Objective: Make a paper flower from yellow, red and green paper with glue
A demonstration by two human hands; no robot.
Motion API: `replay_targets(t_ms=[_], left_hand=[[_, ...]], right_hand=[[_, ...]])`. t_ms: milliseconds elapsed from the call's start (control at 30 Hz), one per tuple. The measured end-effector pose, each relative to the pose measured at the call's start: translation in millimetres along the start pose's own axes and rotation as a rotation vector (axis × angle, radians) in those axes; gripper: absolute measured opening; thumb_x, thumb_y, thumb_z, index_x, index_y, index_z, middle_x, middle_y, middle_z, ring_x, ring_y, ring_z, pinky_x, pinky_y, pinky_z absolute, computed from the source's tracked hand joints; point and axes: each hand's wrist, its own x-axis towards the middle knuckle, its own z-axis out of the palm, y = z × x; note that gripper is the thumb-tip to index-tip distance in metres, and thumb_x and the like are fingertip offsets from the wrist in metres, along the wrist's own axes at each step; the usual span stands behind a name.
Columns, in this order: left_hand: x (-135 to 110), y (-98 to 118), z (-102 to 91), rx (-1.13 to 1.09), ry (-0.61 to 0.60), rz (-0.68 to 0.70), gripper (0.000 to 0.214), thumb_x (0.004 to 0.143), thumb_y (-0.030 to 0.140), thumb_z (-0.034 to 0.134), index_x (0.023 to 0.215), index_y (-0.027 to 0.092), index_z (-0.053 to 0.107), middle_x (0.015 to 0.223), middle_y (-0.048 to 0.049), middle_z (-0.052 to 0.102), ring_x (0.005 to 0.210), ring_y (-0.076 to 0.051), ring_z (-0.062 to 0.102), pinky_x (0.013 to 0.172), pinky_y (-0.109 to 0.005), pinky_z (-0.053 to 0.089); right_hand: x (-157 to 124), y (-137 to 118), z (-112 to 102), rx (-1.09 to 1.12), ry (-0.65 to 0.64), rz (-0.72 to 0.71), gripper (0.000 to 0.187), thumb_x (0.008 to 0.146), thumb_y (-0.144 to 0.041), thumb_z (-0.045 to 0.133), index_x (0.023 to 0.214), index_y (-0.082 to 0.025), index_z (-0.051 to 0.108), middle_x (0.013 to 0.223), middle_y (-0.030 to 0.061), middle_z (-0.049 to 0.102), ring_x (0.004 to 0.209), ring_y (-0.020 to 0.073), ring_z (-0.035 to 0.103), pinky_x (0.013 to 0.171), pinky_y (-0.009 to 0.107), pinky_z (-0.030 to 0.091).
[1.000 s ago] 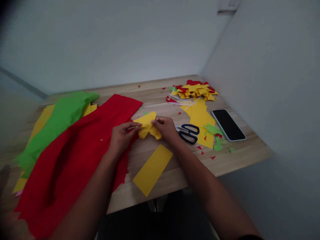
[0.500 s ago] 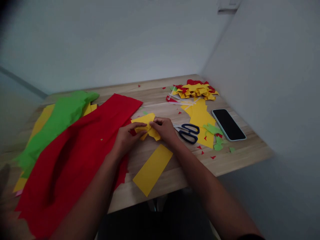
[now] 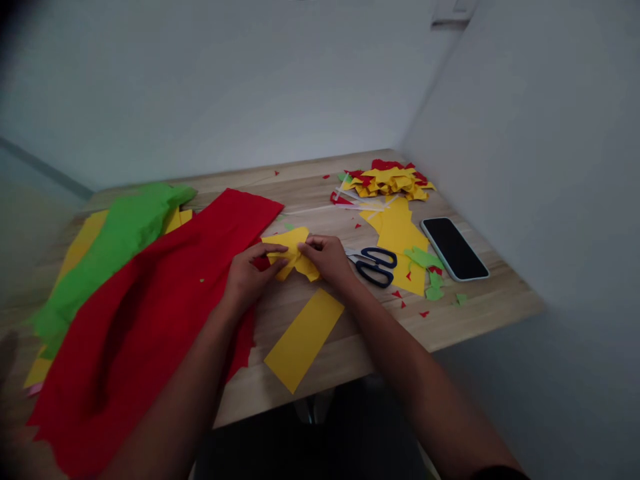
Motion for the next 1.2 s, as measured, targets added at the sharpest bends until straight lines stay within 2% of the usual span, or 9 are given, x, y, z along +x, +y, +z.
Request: replay_targets(t_ms=[100, 167, 333, 433, 600, 700, 833, 1000, 1200], left_hand=[[0, 4, -1.6, -0.035, 0.068, -0.028, 0.035, 0.082, 0.029, 0.07, 0.115, 0.019, 0.07, 0.117, -0.009, 0.073, 0.1, -0.02, 0.068, 0.089, -0.033, 0.052], [0, 5, -3.0, -0.074, 0.117, -0.051, 0.039, 0.084, 0.035, 0.067, 0.12, 0.019, 0.067, 0.118, -0.0097, 0.072, 0.099, -0.019, 0.067, 0.086, -0.032, 0.052], [1, 7, -6.9, -0.19, 0.131, -0.133, 0.032, 0.085, 0.041, 0.065, 0.106, 0.018, 0.07, 0.097, -0.0061, 0.075, 0.089, -0.019, 0.068, 0.083, -0.031, 0.053], [2, 6, -9.6, -0.239, 0.078, -0.172, 0.028, 0.081, 0.039, 0.068, 0.099, 0.018, 0.072, 0.095, -0.0063, 0.076, 0.088, -0.02, 0.069, 0.081, -0.031, 0.054], [2, 1, -15.6, -0.272, -0.145, -0.205, 0.03, 0.078, 0.036, 0.07, 0.1, 0.017, 0.075, 0.102, -0.0086, 0.076, 0.09, -0.022, 0.071, 0.078, -0.032, 0.056], [1, -2, -18.1, -0.247, -0.21, -0.213, 0.027, 0.079, 0.036, 0.07, 0.098, 0.018, 0.078, 0.102, -0.0083, 0.077, 0.09, -0.022, 0.071, 0.077, -0.032, 0.056], [1, -2, -19.5, -0.248, -0.203, -0.26, 0.028, 0.08, 0.036, 0.07, 0.099, 0.018, 0.079, 0.099, -0.0089, 0.078, 0.088, -0.022, 0.071, 0.077, -0.033, 0.056], [3, -1, -21.3, -0.179, -0.178, -0.163, 0.029, 0.082, 0.038, 0.07, 0.102, 0.018, 0.079, 0.105, -0.0104, 0.077, 0.102, -0.026, 0.07, 0.088, -0.036, 0.055], [3, 4, -28.2, -0.081, -0.213, -0.138, 0.024, 0.083, 0.037, 0.068, 0.093, 0.019, 0.079, 0.098, -0.0095, 0.078, 0.094, -0.025, 0.071, 0.086, -0.037, 0.055]], right_hand=[[0, -1, 0, -0.011, -0.012, -0.015, 0.033, 0.072, -0.048, 0.069, 0.065, -0.018, 0.059, 0.061, -0.0039, 0.049, 0.055, 0.0106, 0.041, 0.051, 0.024, 0.032], [-1, -2, 0, -0.031, -0.036, -0.041, 0.032, 0.073, -0.047, 0.068, 0.064, -0.018, 0.059, 0.062, -0.0035, 0.05, 0.057, 0.0109, 0.042, 0.053, 0.024, 0.033], [-4, -6, 1, -0.105, -0.13, -0.08, 0.029, 0.076, -0.044, 0.063, 0.065, -0.017, 0.061, 0.063, -0.002, 0.052, 0.06, 0.0127, 0.044, 0.055, 0.025, 0.035], [-5, -7, 0, -0.19, -0.148, -0.104, 0.029, 0.078, -0.043, 0.06, 0.063, -0.017, 0.06, 0.06, -0.0028, 0.047, 0.057, 0.0117, 0.04, 0.053, 0.025, 0.031], [-7, -7, -3, -0.295, -0.162, -0.15, 0.033, 0.082, -0.043, 0.055, 0.061, -0.018, 0.055, 0.059, -0.0037, 0.041, 0.057, 0.011, 0.036, 0.052, 0.025, 0.026], [-6, -6, -5, -0.336, -0.174, -0.174, 0.034, 0.083, -0.042, 0.055, 0.06, -0.018, 0.053, 0.059, -0.004, 0.039, 0.058, 0.0109, 0.035, 0.052, 0.025, 0.026], [-5, -3, -7, -0.352, -0.227, -0.204, 0.033, 0.086, -0.042, 0.055, 0.062, -0.018, 0.054, 0.06, -0.0038, 0.041, 0.059, 0.0112, 0.037, 0.053, 0.025, 0.026], [-4, -3, -8, -0.36, -0.226, -0.233, 0.034, 0.086, -0.04, 0.055, 0.06, -0.019, 0.053, 0.059, -0.0038, 0.043, 0.059, 0.0113, 0.038, 0.053, 0.024, 0.028], [-3, 0, -7, -0.379, -0.183, -0.217, 0.029, 0.084, -0.041, 0.059, 0.071, -0.017, 0.068, 0.064, -0.0027, 0.056, 0.062, 0.0127, 0.048, 0.056, 0.023, 0.033]])
